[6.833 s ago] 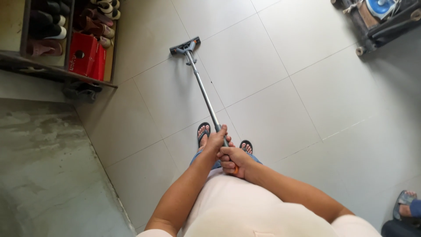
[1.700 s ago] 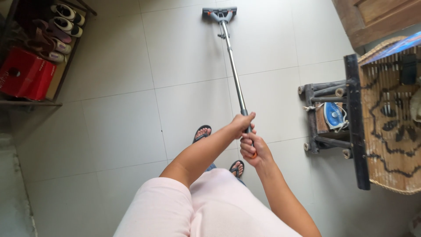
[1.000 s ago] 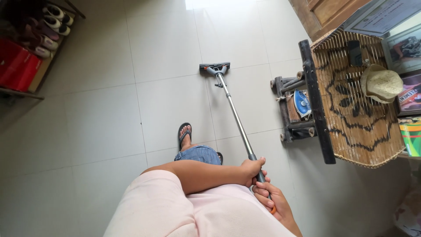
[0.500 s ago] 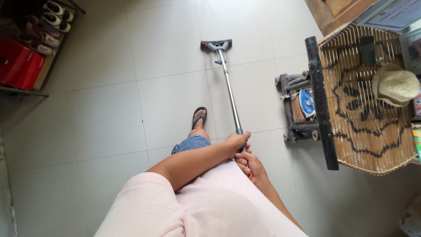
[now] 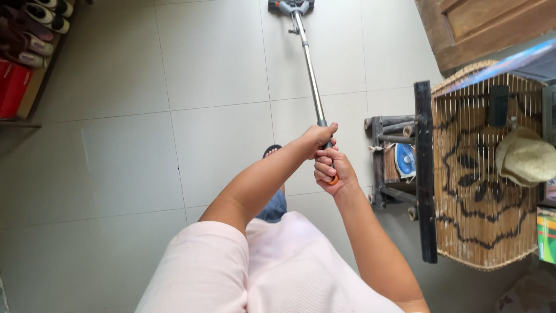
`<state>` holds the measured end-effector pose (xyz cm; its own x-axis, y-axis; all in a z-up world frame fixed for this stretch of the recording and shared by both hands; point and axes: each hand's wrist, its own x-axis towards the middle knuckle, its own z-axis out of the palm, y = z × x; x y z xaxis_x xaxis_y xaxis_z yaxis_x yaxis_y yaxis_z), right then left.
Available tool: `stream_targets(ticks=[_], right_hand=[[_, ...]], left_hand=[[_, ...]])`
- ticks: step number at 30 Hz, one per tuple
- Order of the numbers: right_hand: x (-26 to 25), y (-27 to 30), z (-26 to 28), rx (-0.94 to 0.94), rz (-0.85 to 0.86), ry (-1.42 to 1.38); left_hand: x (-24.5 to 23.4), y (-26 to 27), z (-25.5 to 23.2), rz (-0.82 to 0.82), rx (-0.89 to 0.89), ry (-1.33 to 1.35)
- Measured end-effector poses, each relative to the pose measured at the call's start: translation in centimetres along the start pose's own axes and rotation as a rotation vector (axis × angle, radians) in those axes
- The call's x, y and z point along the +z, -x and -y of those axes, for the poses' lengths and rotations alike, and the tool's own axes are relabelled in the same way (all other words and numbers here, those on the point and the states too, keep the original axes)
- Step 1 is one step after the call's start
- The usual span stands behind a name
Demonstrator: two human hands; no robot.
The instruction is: The person uses a cordless stick vacuum to clean a tiled floor. They move the vacuum back and forth across the floor, covering different areas of the room.
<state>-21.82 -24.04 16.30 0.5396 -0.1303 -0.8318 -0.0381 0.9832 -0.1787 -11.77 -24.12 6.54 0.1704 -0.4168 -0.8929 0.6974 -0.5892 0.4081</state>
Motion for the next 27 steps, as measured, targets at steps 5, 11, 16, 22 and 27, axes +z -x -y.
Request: stream_targets(ticks=[5,11,16,22,27], right_hand=[[4.6,-7.0,5.5,0.009,-0.005,-0.019],[6.1,-13.9,8.6,-0.004,0.021,-0.027],[4.4,-8.8,8.1,-0.043,0.016,-0.01],[-6.8,-2.2,2.4,-0.029,-0.019,-0.008],[-16.6,6.0,-4.7,0.029,-0.031,-0.11]], left_hand=[[-1.4,-7.0,-7.9,-0.027,0.011,-0.018],[-3.2,-11.9,-13.0,-0.047,0.048,0.026],[0.3,-14.4,-7.3,-0.029,0.079,0.01],[5.5,-7.9,4.1,0.039,0.056,0.062],[9.2,1.1,14.5,0.063,-0.064,0.095]])
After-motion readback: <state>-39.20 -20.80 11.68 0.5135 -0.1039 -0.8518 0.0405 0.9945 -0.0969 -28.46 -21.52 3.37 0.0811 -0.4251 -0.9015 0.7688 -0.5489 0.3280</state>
